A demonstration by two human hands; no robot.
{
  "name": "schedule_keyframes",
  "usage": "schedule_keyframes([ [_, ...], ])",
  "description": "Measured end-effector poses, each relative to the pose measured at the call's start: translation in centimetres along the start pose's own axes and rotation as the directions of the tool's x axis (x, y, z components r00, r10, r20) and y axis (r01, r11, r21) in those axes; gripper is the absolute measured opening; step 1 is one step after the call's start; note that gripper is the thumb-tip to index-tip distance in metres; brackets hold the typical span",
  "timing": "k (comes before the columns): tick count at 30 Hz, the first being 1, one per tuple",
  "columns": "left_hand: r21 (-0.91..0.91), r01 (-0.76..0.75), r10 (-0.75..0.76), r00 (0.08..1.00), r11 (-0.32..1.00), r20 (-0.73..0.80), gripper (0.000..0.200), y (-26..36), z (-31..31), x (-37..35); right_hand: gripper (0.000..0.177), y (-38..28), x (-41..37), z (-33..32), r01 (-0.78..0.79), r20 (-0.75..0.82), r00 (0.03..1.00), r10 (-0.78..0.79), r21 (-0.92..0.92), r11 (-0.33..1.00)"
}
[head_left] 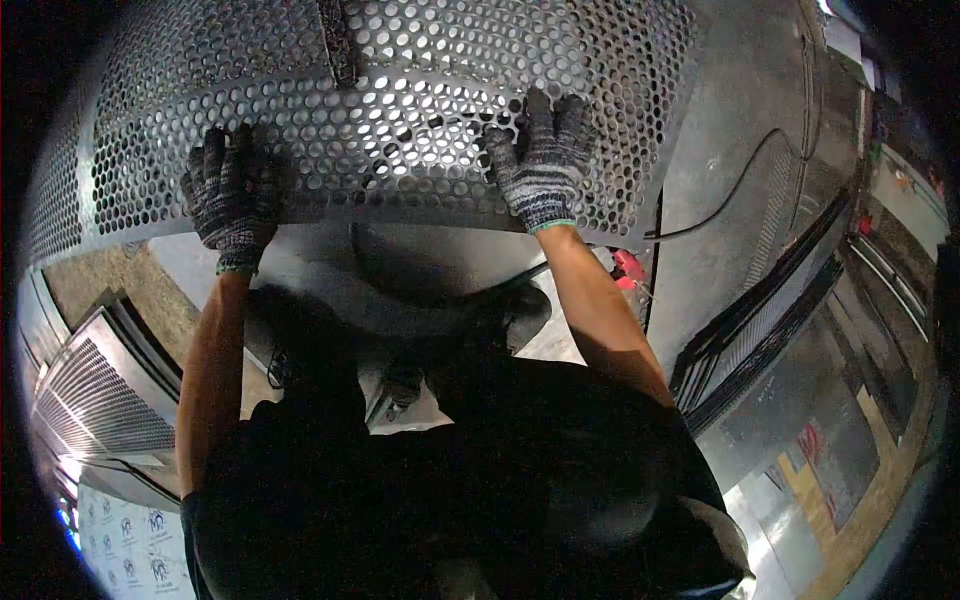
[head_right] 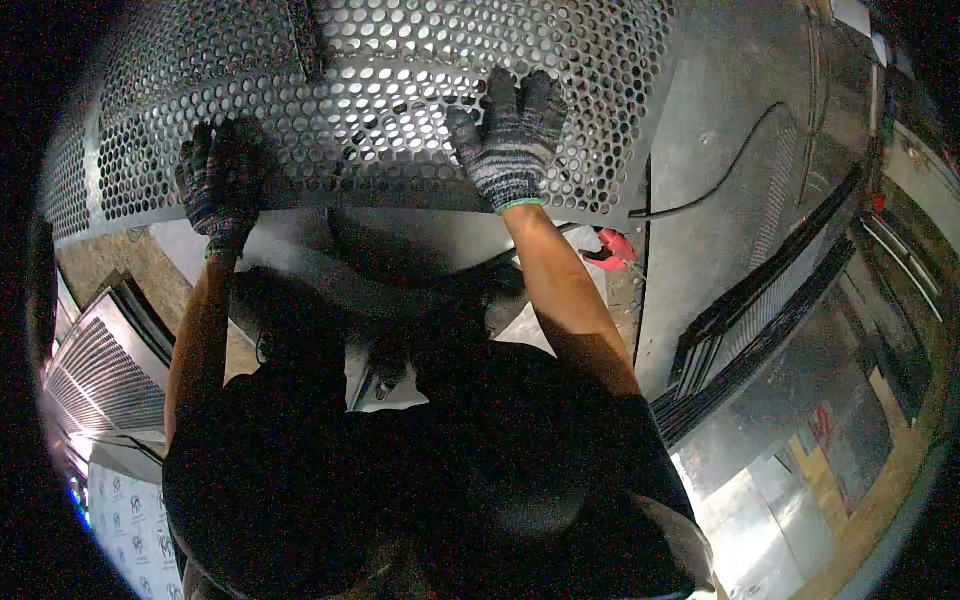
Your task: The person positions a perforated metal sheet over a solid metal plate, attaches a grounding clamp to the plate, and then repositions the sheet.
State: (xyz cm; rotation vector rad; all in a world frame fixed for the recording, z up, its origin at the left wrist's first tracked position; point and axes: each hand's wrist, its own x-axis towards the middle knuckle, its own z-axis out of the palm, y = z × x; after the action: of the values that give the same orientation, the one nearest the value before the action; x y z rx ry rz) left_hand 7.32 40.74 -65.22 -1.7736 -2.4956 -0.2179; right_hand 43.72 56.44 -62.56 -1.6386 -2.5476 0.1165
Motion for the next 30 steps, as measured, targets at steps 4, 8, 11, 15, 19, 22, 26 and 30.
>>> schedule_keyframes([
  [4, -0.026, -0.067, 0.067, 0.998, 0.997, -0.011, 0.056, -0.6, 0.4, -0.2, 0.084, 0.0, 0.1, 0.0, -0.049, 0.038, 0.998, 0.048, 0.026, 0.998],
  [8, 0.059, -0.064, 0.062, 0.997, 0.996, 0.047, 0.054, -0.1, -0.2, 0.2, 0.079, 0.1, 0.0, 0.2, -0.054, 0.026, 0.998, 0.053, 0.024, 0.998],
  [11, 0.098, -0.055, 0.046, 0.995, 0.994, 0.093, 0.054, -0.5, 0.8, -0.2, 0.072, 0.1, 0.1, -0.1, -0.022, 0.038, 0.999, 0.020, 0.029, 0.999],
  [15, 0.077, 0.004, -0.007, 0.999, 0.997, 0.045, 0.053, -0.9, 0.8, -0.5, 0.064, 0.2, 0.2, -0.1, 0.045, -0.037, 0.998, -0.044, 0.018, 0.999],
  [19, 0.032, 0.005, -0.007, 0.998, 0.999, 0.062, 0.053, -0.9, 0.9, -0.3, 0.060, 0.0, 0.2, -0.2, 0.041, -0.097, 0.995, -0.029, 0.119, 0.992],
  [22, 0.016, -0.045, 0.045, 0.999, 0.999, 0.011, 0.054, -0.8, 0.5, -0.2, 0.057, 0.2, 0.1, 0.1, 0.016, -0.117, 0.993, -0.003, 0.115, 0.993],
  [26, 0.000, -0.045, 0.045, 0.999, 0.999, -0.006, 0.054, -1.1, 1.3, -0.4, 0.060, 0.6, -0.1, 1.0, 0.004, -0.139, 0.990, 0.008, 0.083, 0.997],
  [30, -0.038, -0.006, 0.008, 0.999, 0.999, 0.042, 0.055, -0.9, 1.1, -0.4, 0.061, 0.3, 0.0, 0.7, -0.020, -0.142, 0.989, 0.039, 0.127, 0.992],
])
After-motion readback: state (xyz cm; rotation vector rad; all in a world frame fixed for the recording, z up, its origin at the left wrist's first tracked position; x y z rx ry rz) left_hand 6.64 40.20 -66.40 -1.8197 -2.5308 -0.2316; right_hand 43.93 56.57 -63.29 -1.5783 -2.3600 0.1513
